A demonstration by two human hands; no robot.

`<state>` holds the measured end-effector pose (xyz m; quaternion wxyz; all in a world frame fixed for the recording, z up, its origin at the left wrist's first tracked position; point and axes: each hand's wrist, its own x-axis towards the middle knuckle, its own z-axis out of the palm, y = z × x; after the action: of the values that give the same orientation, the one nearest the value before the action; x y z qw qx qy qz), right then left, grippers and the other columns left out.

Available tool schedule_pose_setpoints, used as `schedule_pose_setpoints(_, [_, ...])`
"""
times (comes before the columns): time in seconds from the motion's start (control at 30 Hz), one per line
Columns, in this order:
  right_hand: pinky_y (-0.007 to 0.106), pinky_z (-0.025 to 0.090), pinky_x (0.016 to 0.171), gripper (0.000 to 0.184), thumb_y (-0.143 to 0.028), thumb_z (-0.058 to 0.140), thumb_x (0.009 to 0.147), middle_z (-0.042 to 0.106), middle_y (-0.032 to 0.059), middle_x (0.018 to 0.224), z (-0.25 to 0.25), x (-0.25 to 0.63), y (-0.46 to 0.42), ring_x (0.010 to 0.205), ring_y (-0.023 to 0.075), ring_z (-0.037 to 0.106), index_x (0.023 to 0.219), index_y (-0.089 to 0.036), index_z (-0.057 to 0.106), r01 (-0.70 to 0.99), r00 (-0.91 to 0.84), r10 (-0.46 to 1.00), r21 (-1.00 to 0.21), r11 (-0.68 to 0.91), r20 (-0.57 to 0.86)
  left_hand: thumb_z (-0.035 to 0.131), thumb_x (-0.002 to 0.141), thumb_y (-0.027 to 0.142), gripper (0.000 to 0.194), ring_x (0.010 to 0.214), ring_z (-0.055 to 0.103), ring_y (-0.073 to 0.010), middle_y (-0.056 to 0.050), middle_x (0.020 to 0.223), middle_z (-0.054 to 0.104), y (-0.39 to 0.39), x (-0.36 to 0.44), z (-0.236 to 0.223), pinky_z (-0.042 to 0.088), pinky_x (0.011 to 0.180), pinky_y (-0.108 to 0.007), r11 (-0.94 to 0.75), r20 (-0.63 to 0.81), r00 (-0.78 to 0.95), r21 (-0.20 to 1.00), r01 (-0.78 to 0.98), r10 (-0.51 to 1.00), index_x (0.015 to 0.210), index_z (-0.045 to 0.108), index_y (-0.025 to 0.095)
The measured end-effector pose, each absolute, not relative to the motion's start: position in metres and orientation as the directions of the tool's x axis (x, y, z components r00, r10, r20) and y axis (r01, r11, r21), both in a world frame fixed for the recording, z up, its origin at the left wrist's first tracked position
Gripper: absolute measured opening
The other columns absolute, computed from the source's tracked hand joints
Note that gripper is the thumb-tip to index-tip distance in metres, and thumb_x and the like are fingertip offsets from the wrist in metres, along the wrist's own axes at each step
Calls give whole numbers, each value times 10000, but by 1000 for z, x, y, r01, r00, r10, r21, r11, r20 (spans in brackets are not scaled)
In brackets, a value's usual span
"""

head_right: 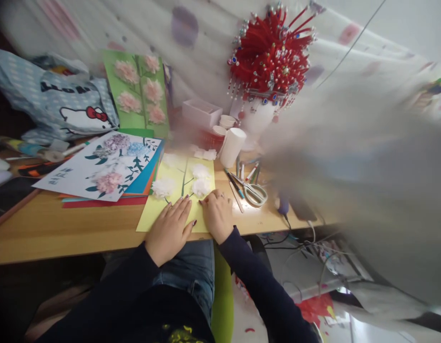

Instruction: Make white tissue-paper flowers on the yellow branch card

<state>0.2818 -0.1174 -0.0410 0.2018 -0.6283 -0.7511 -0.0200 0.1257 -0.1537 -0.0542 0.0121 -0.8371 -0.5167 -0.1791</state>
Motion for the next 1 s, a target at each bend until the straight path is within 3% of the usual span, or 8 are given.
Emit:
schedule_pose_setpoints(0.1, [424, 435, 776, 231, -253, 396, 949, 590, 151, 932, -43, 281, -114, 895, 282, 551, 822, -161, 565, 969, -137, 938, -151, 193, 319, 347, 967, 323, 515, 1377, 355, -266, -122, 1488, 379, -154, 125, -55, 319, 1121, -449, -464, 310, 394, 198, 863, 865, 1395, 436, 49])
schedule_pose_setpoints(0.17, [421, 435, 774, 213, -233, 375, 947, 593, 148, 915, -43, 287, -111, 884, 281, 551, 828, -166, 539, 957, -170, 930, -170, 235, 325, 345, 968, 323, 518, 1381, 349, -264, -123, 1490, 376, -154, 124, -56, 311, 1126, -448, -462, 308, 388, 222, 859, 869, 1396, 434, 45])
schedule_pose_setpoints(0.3, [402, 464, 788, 193, -334, 380, 958, 643, 122, 929, -39, 301, -104, 866, 250, 594, 881, -196, 490, 846, -39, 920, -476, 238, 390, 341, 967, 340, 530, 1377, 355, -265, -130, 1487, 377, -154, 124, -57, 307, 1125, -461, -455, 304, 374, 268, 849, 876, 1393, 434, 40])
schedule_pose_setpoints(0.4, [407, 485, 848, 247, -456, 390, 951, 674, 110, 964, -37, 299, -94, 915, 225, 624, 886, -221, 425, 619, 96, 907, -738, 267, 409, 344, 964, 346, 532, 1378, 353, -268, -139, 1477, 392, -154, 124, -57, 302, 1126, -468, -453, 303, 368, 290, 843, 879, 1388, 441, 40])
schedule_pose_setpoints(0.53, [413, 526, 842, 323, -544, 392, 927, 607, 0, 694, -38, 283, -78, 707, 161, 634, 842, -235, 349, 254, 119, 945, -929, 268, 305, 347, 962, 343, 526, 1381, 351, -262, -142, 1479, 390, -153, 123, -57, 291, 1131, -456, -448, 301, 362, 304, 841, 882, 1390, 441, 52])
schedule_pose_setpoints(0.6, [396, 548, 797, 363, -584, 427, 896, 473, -72, 574, -37, 280, -73, 557, 122, 555, 812, -243, 335, 216, 95, 954, -942, 258, 283, 359, 958, 345, 527, 1383, 348, -260, -144, 1481, 387, -153, 122, -57, 285, 1135, -451, -449, 306, 358, 313, 837, 882, 1389, 442, 53])
schedule_pose_setpoints(0.7, [366, 562, 733, 372, -595, 469, 871, 351, -111, 526, -30, 287, -71, 462, 93, 417, 814, -249, 342, 333, 45, 951, -902, 274, 306, 376, 953, 340, 518, 1378, 357, -263, -148, 1473, 400, -153, 122, -57, 290, 1133, -451, -449, 311, 354, 326, 832, 882, 1382, 452, 61])
schedule_pose_setpoints(1.0, [306, 518, 620, 324, -541, 486, 873, 388, -91, 560, 5, 350, -89, 489, 96, 440, 847, -229, 402, 603, -105, 982, -775, 189, 158, 355, 960, 343, 533, 1389, 334, -269, -140, 1494, 366, -154, 122, -57, 285, 1134, -461, -449, 286, 369, 310, 838, 885, 1400, 424, 50])
